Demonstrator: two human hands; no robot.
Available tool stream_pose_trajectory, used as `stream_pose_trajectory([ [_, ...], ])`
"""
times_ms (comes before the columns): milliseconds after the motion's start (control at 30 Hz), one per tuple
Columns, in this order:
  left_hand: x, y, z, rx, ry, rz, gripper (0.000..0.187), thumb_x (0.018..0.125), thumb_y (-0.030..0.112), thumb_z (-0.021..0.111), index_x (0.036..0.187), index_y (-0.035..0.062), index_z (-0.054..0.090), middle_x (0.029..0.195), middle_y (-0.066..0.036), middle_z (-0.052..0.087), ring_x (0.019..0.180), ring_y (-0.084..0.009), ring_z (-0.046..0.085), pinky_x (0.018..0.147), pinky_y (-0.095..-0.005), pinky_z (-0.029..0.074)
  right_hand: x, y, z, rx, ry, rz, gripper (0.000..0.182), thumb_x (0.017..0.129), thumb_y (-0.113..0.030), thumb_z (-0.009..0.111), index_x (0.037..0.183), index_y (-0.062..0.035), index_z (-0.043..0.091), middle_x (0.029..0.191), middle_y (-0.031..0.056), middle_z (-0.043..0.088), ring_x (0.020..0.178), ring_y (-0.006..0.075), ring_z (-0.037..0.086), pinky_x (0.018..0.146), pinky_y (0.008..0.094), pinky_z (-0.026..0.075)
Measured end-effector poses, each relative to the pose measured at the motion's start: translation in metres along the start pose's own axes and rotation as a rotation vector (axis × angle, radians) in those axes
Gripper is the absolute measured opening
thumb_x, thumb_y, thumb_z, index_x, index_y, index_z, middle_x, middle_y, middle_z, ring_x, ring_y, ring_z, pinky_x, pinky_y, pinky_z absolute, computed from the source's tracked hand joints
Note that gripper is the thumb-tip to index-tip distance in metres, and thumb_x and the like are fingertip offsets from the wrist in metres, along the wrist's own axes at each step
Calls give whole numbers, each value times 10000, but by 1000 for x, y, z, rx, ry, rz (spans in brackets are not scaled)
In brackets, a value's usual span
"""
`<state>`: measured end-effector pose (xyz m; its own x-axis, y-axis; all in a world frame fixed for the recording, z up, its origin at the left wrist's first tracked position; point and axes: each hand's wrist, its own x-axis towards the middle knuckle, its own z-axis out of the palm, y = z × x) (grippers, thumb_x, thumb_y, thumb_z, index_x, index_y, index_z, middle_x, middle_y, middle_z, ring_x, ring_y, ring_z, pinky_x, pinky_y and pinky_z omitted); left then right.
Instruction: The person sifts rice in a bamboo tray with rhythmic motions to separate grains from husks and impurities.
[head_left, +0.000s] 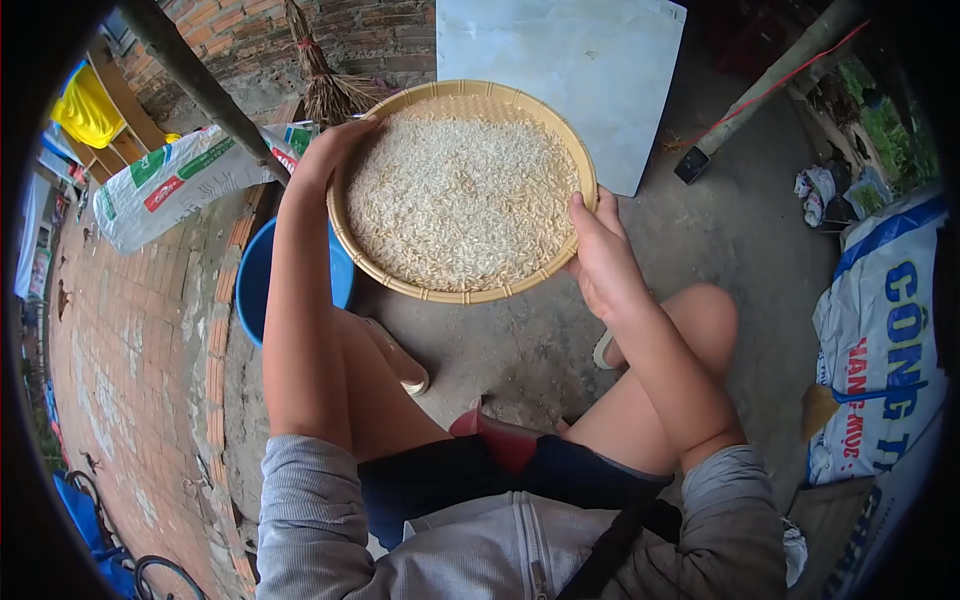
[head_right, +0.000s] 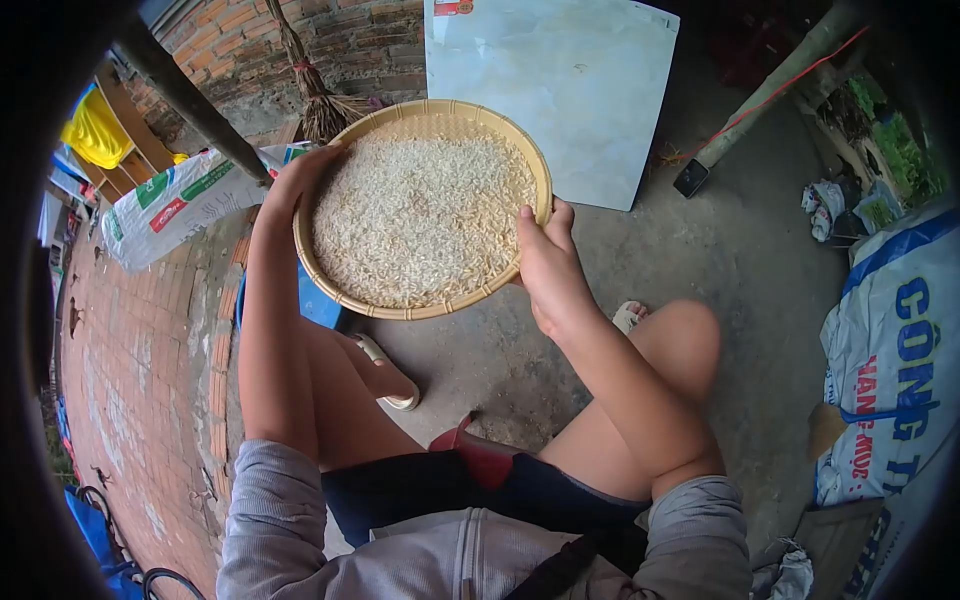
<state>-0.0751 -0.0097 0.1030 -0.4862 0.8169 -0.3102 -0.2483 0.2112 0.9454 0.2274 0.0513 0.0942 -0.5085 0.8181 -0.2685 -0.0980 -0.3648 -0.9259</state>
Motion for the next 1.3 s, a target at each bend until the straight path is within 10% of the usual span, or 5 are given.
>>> stream_pose_trajectory([
  [200,-23,-33,64,-105,144,144,355,902,207,519,1182,-9,557,937,-72,623,818,-139,575,725,-243,437,82,-1,-68,88,145,103,254,968,-175,412,1148,-1,451,1093,137,555,948,242,595,778,404,518],
  [400,4,-12,43,-5,-3,-1,329,877,242,535,1051,-35,574,897,-135,644,710,-205,637,648,-316,519,30,-8,-36,7,226,-147,286,959,-143,457,1213,-17,421,1130,102,546,1066,182,532,919,327,420],
  [1133,-33,-43,107,-334,11,-51,297,929,233,467,1083,-9,544,945,-108,636,815,-195,638,764,-330,523,66,-16,-94,-96,262,-187,337,938,-173,495,1228,-17,426,1061,115,559,942,168,552,817,315,452],
  [1300,-31,-48,106,-442,49,-136,286,927,218,456,1084,-5,543,989,-128,628,873,-227,633,832,-365,507,78,-11,-87,-688,332,-470,387,900,-164,531,1258,-49,437,1093,152,548,1044,253,521,909,355,414],
])
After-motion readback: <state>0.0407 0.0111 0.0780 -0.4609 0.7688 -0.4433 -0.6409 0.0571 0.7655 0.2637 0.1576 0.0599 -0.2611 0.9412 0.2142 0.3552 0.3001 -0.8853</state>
